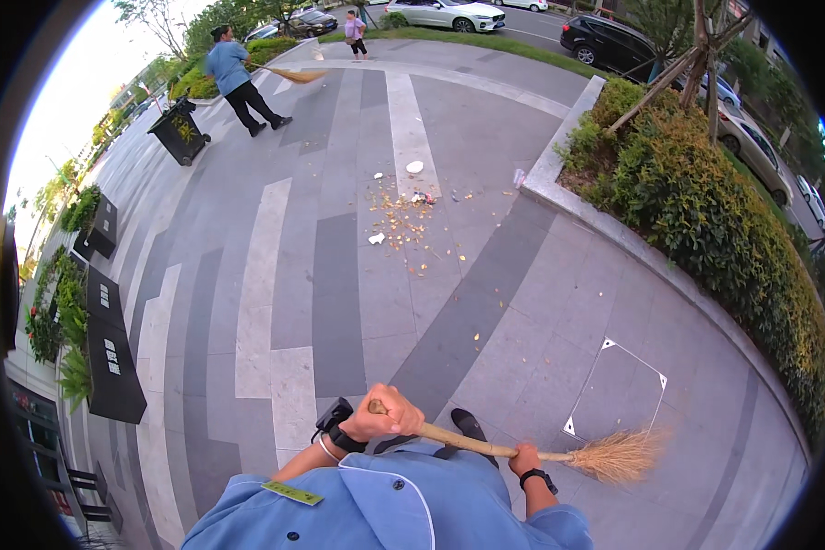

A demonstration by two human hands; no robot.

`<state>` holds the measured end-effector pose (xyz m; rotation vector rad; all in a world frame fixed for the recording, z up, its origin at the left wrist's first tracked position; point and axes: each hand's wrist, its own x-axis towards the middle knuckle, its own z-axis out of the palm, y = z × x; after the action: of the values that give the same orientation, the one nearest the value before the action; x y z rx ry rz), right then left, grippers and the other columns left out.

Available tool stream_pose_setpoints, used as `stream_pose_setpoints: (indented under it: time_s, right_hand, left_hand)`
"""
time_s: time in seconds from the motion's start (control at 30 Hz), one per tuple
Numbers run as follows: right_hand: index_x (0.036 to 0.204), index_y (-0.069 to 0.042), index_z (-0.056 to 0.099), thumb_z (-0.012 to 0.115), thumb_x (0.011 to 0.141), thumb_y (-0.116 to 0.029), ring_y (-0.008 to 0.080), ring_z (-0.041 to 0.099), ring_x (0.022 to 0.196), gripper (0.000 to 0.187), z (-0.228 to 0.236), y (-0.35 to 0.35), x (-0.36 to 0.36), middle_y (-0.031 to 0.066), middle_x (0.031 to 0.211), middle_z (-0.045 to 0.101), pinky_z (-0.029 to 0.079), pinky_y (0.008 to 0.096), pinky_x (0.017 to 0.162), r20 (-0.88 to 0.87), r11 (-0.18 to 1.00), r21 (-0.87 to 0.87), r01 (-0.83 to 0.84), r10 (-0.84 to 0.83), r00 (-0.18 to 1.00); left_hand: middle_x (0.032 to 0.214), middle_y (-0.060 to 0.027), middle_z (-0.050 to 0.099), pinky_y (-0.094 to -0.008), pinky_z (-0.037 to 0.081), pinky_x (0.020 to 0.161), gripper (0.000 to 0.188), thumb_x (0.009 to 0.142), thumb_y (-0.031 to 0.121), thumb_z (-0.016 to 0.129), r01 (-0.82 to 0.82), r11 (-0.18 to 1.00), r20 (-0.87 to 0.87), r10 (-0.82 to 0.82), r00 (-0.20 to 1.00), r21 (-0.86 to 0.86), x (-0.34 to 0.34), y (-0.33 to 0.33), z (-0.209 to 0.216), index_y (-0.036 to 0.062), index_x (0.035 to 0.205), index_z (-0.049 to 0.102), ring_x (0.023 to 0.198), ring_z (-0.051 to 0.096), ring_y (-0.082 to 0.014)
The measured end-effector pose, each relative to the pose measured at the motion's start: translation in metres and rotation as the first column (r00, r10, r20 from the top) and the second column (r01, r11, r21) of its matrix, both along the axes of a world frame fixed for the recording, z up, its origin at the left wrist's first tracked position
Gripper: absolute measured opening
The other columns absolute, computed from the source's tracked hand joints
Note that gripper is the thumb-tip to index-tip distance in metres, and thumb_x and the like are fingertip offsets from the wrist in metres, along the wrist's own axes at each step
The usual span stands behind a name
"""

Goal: Sweep debris on the pavement using a broom.

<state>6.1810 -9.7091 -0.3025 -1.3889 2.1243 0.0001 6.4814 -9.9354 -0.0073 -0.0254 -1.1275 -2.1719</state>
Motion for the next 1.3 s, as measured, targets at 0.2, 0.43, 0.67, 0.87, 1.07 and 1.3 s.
stream_pose_setpoints:
  time_s: [0.2,0.43,0.67,0.87,1.07,1.3]
  right_hand:
    - [0.087,-0.018,0.069,0.056,0.078,-0.034,0.0293,0.059,0.095,0.022,0.019,-0.047,0.032,0.0081,0.095,0.065,0.040,0.0557,0.079,-0.119,0.974,0.176,-0.146,0.168,0.979]
    - [0.079,-0.016,0.071,0.059,0.075,-0.028,0.0253,0.060,0.093,0.018,0.053,-0.175,0.206,0.0063,0.086,0.067,0.036,0.0468,0.069,0.176,0.639,-0.055,-0.768,0.763,0.622]
    - [0.062,-0.010,0.065,0.064,0.063,-0.017,0.0306,0.062,0.076,0.007,0.129,-0.227,0.385,0.0136,0.068,0.063,0.038,0.0461,0.066,0.082,0.288,-0.629,-0.722,0.948,0.307]
    - [0.063,-0.006,0.065,0.063,0.062,-0.011,0.0341,0.062,0.061,0.006,0.166,-0.283,0.415,0.0156,0.065,0.062,0.047,0.0425,0.058,0.050,0.322,-0.667,-0.672,0.919,0.392]
    - [0.062,-0.003,0.064,0.063,0.061,-0.011,0.0344,0.062,0.061,0.008,0.222,-0.283,0.375,0.0174,0.062,0.061,0.047,0.0427,0.057,-0.062,0.275,-0.747,-0.606,0.878,0.475]
    - [0.060,-0.003,0.064,0.062,0.057,-0.012,0.0350,0.063,0.061,0.010,0.221,-0.243,0.280,0.0187,0.061,0.060,0.048,0.0436,0.054,-0.003,0.442,-0.672,-0.594,0.800,0.599]
  left_hand:
    - [0.045,-0.0055,0.038,-0.0325,0.029,0.047,0.033,0.070,0.001,0.057,-0.157,0.978,0.083,0.147,0.986,0.137,0.031,-0.011,-0.018,0.0043,0.047,0.034,0.040,0.030,-0.0154]
    - [0.040,-0.0005,0.032,-0.0282,0.026,0.033,0.028,0.078,0.008,0.049,-0.708,0.706,0.096,0.704,0.704,0.019,0.213,-0.010,0.078,0.0096,0.055,0.033,0.031,0.027,-0.0106]
    - [0.042,-0.0010,0.037,-0.0233,0.034,0.030,0.027,0.082,0.006,0.047,-0.864,0.362,-0.055,0.913,0.405,-0.350,0.316,0.101,0.213,0.0109,0.061,0.032,0.029,0.033,-0.0083]
    - [0.041,0.0011,0.041,-0.0200,0.038,0.033,0.028,0.080,0.008,0.053,-0.789,0.157,-0.161,0.937,0.309,-0.595,0.290,0.169,0.212,0.0119,0.060,0.034,0.030,0.040,-0.0070]
    - [0.036,0.0027,0.040,-0.0151,0.037,0.029,0.034,0.075,0.003,0.056,-0.887,0.127,-0.330,0.897,0.293,-0.443,0.318,0.185,0.224,0.0157,0.055,0.032,0.025,0.038,-0.0032]
    - [0.036,0.0031,0.040,-0.0153,0.037,0.027,0.035,0.076,0.004,0.054,-0.868,0.409,-0.337,0.805,0.488,-0.281,0.325,0.118,0.191,0.0155,0.054,0.029,0.025,0.037,-0.0032]
